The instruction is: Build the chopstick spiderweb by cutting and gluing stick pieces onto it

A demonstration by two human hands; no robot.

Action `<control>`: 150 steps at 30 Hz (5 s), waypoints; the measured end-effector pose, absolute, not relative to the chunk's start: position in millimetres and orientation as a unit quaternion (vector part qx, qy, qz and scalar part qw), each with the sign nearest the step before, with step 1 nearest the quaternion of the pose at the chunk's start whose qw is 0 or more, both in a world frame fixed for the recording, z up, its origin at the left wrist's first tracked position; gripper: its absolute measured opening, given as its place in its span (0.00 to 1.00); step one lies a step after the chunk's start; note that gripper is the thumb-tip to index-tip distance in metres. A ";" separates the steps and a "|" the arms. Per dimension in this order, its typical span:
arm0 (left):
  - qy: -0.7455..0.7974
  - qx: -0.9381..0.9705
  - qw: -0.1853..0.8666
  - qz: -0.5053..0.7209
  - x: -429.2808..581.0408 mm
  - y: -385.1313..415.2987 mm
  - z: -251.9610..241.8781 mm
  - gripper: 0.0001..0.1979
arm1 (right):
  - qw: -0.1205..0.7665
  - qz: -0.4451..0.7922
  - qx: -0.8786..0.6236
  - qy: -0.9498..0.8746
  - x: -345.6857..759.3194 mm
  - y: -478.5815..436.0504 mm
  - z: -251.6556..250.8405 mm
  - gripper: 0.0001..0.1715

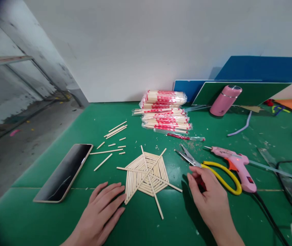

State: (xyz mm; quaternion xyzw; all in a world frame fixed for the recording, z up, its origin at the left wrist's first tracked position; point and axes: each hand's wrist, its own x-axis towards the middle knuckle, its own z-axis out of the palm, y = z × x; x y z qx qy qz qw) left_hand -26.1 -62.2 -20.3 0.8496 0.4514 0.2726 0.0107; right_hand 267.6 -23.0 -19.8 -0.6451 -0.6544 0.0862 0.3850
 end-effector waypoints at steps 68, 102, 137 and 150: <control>0.393 0.897 0.176 0.100 8.9 -8.7 8.1 0.04 | 0.165 0.186 -0.484 -0.839 195.7 -37.4 -5.2 0.11; 0.433 0.861 0.192 0.184 -1.9 -13.0 -9.9 0.08 | 0.231 0.189 -0.566 -0.768 217.2 -61.5 -7.3 0.05; 0.417 0.871 0.211 0.148 3.6 -9.8 -2.0 0.09 | 0.180 0.219 -0.555 -0.782 211.4 -37.2 -6.2 0.05; 0.414 0.864 0.250 0.141 1.2 -5.6 2.1 0.11 | 0.198 0.188 -0.552 -0.788 213.8 -37.3 -11.6 0.05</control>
